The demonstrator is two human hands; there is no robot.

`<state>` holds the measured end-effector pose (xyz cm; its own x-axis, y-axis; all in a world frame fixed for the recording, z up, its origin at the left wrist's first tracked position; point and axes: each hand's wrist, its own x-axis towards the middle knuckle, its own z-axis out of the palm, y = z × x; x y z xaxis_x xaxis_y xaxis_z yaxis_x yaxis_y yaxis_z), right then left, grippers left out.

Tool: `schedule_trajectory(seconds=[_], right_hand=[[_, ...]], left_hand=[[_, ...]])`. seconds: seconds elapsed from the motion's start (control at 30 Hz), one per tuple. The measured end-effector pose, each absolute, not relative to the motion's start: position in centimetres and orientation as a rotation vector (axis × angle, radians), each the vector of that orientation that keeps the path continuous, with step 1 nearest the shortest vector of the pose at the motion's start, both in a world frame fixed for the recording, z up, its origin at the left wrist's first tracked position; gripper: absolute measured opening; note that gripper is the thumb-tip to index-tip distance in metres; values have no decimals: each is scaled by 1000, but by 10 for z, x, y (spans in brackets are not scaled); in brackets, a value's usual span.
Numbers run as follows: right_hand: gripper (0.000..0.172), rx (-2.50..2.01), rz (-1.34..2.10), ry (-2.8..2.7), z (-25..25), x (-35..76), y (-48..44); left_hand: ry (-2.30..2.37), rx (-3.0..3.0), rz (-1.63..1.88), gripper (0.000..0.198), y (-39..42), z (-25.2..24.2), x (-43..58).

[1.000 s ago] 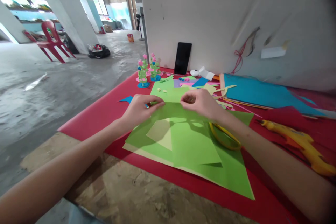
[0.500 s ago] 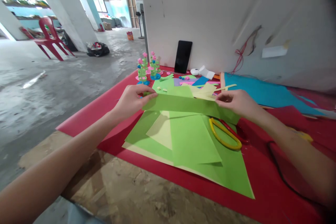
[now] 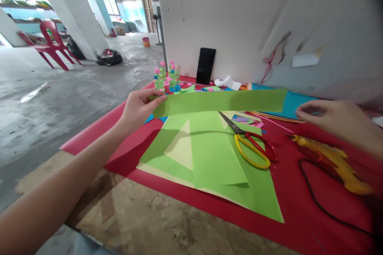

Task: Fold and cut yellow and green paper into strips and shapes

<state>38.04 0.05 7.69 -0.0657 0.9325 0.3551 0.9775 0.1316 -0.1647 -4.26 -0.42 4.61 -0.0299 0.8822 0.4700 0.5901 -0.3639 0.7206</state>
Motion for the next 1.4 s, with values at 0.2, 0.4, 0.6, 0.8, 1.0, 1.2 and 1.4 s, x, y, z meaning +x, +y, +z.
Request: schedule_trajectory(seconds=[0.2,0.4,0.6,0.8,1.0,1.2,1.4], right_hand=[[21,-1535,-211,-2049,73,339,-10],[36,-1211,-23,-2391,54,260,2],[22,-1192,55,-2618,42,229,29],[25,-1209,-91,-2695,48,201,10],[32,-1111,-233,-2784,51,176,-14],[29,-1138,-330,-2767,56,175,-21],[28,-1136,-387,-2751,58,176,-25]], left_hand=[[1427,1982,1136,27,-6,34,-28],[1392,1993,1020,29,-10,30,-23],[1386,2229,1039,24,-7,26,-27],[1348,2655,1116,21,-12,16,-14],[1140,2847,1252,14,-23,12,0],[1188,2818,1195,13,-27,14,1],[1141,2872,1224,11,-29,15,3]])
